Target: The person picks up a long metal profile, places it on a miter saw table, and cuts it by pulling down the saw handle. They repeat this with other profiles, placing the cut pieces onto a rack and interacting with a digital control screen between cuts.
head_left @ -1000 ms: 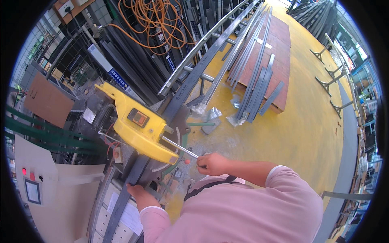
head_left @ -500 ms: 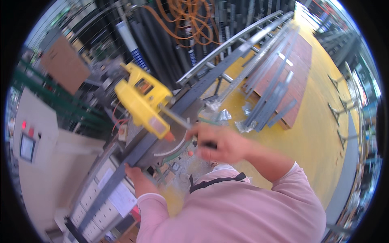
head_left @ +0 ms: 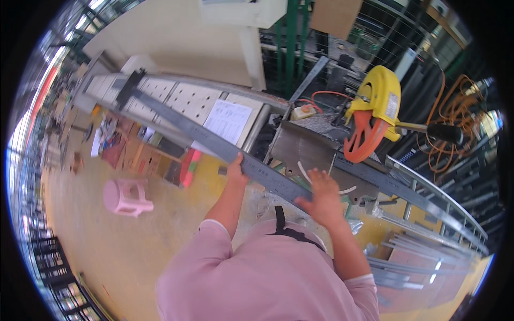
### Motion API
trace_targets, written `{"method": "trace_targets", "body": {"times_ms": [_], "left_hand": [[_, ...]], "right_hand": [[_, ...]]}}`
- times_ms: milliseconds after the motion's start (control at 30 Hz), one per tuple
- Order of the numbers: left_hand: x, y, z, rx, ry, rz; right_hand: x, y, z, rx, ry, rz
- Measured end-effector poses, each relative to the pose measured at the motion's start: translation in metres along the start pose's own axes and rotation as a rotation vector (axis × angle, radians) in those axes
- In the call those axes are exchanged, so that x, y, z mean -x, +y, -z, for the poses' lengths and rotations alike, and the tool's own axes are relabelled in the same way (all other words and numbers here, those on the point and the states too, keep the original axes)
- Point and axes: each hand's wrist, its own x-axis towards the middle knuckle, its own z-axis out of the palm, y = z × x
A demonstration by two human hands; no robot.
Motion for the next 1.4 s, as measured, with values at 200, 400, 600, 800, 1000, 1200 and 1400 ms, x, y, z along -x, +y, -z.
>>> {"method": "trace_targets", "body": {"times_ms": [200, 400, 600, 800, 1000, 1200, 1400], "left_hand": [[0.036, -0.027, 0.025, 0.008, -0.046, -0.070], [0.136, -0.067, 0.053, -0.090, -0.058, 0.057], [0.171, 0.021, 0.107, 0.093, 0.132, -0.203], [0.137, 0.092, 0.188, 0.360, 0.601, -0.284], [0.064, 0.139, 0.315, 0.486, 0.745, -0.278], [0.006, 0.192, 0.343, 0.661, 0.771, -0.313], [-0.066, 0.236, 0.404, 0.768, 0.721, -0.353]], "right_hand": [[0.027, 0.016, -0.065, 0.042, -0.373, -0.071], [0.084, 0.094, -0.086, 0.005, -0.328, 0.067], [0.050, 0.069, -0.089, 0.070, -0.298, 0.290], [-0.060, -0.036, -0.095, 0.151, -0.351, 0.593], [-0.187, -0.168, -0.168, 0.096, -0.263, 0.898], [-0.277, -0.302, -0.278, 0.069, -0.108, 1.118], [-0.318, -0.363, -0.296, 0.198, 0.114, 1.065]]}}
